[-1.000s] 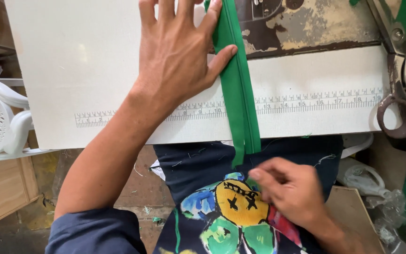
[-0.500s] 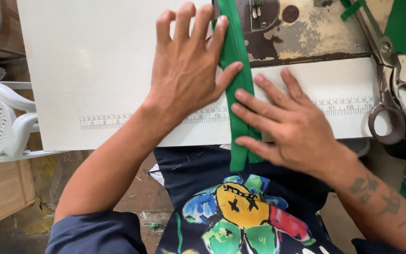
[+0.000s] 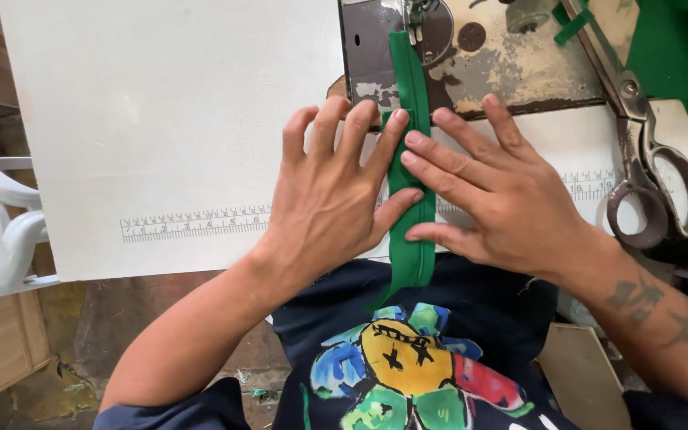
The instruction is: Folding and sewing green fabric strips using an industrial sewing machine
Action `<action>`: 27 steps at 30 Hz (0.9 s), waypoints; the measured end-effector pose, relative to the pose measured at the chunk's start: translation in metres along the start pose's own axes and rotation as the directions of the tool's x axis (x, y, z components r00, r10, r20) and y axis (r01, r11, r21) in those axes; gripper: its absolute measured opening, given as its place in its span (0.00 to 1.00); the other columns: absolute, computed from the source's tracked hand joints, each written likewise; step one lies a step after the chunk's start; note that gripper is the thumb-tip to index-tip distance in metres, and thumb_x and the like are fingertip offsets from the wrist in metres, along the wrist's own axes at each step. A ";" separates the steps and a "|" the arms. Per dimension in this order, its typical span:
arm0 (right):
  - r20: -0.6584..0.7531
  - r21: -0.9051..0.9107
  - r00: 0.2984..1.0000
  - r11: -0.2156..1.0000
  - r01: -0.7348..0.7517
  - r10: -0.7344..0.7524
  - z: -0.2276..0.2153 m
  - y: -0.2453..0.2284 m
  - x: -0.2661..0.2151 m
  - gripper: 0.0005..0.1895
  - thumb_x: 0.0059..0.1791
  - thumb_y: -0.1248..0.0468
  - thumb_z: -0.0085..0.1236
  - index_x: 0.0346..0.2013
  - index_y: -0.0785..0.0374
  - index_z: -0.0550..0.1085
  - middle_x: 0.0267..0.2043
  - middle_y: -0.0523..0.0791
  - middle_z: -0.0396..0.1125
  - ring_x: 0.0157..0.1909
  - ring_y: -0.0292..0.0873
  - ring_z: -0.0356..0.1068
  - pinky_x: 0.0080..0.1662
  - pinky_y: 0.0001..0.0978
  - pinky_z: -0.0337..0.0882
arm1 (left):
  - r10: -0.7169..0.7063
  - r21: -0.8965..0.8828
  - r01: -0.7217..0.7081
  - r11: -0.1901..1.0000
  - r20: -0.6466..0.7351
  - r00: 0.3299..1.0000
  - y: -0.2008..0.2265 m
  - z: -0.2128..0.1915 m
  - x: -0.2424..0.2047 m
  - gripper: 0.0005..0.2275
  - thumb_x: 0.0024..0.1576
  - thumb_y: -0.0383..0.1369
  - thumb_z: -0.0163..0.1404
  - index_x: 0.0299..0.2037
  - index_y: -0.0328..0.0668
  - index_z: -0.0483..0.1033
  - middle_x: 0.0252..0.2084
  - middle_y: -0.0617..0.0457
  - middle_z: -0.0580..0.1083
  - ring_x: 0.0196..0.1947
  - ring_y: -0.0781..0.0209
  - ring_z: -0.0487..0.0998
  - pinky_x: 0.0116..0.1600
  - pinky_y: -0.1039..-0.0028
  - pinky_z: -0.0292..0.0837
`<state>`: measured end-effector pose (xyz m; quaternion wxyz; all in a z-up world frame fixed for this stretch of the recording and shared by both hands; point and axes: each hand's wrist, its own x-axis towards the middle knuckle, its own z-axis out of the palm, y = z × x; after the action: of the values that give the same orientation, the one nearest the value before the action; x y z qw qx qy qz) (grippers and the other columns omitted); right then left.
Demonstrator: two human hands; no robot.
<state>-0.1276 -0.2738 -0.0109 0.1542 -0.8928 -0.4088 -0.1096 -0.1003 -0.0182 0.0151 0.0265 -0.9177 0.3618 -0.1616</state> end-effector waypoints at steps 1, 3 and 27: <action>0.001 -0.001 1.000 1.000 0.003 -0.003 0.001 0.001 0.000 0.47 0.56 0.37 0.69 0.78 0.65 0.68 0.82 0.50 0.59 0.84 0.60 0.52 0.82 0.66 0.43 | -0.002 0.001 0.002 1.000 -0.002 1.000 0.001 0.002 -0.002 0.33 0.69 0.65 0.50 0.71 0.47 0.71 0.62 0.46 0.67 0.64 0.45 0.67 0.65 0.54 0.61; 0.017 0.000 1.000 1.000 0.010 -0.010 0.002 0.002 0.000 0.47 0.55 0.37 0.68 0.78 0.64 0.68 0.83 0.50 0.57 0.85 0.57 0.51 0.82 0.65 0.43 | -0.045 -0.115 0.042 0.992 -0.025 0.999 0.001 0.005 -0.005 0.32 0.70 0.63 0.46 0.72 0.45 0.72 0.64 0.44 0.66 0.65 0.42 0.66 0.66 0.52 0.61; 0.070 0.017 0.997 0.999 -0.039 0.038 -0.008 -0.001 0.013 0.44 0.55 0.34 0.62 0.75 0.61 0.68 0.83 0.53 0.58 0.86 0.57 0.41 0.79 0.74 0.37 | 0.055 -0.319 -0.023 0.947 0.092 0.994 -0.030 0.033 0.039 0.27 0.77 0.41 0.40 0.82 0.33 0.60 0.84 0.44 0.54 0.83 0.35 0.47 0.84 0.40 0.43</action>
<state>-0.1203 -0.2670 0.0005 0.1501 -0.9024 -0.3976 -0.0716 -0.0430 -0.0246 -0.0001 -0.1003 -0.9096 0.3995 -0.0549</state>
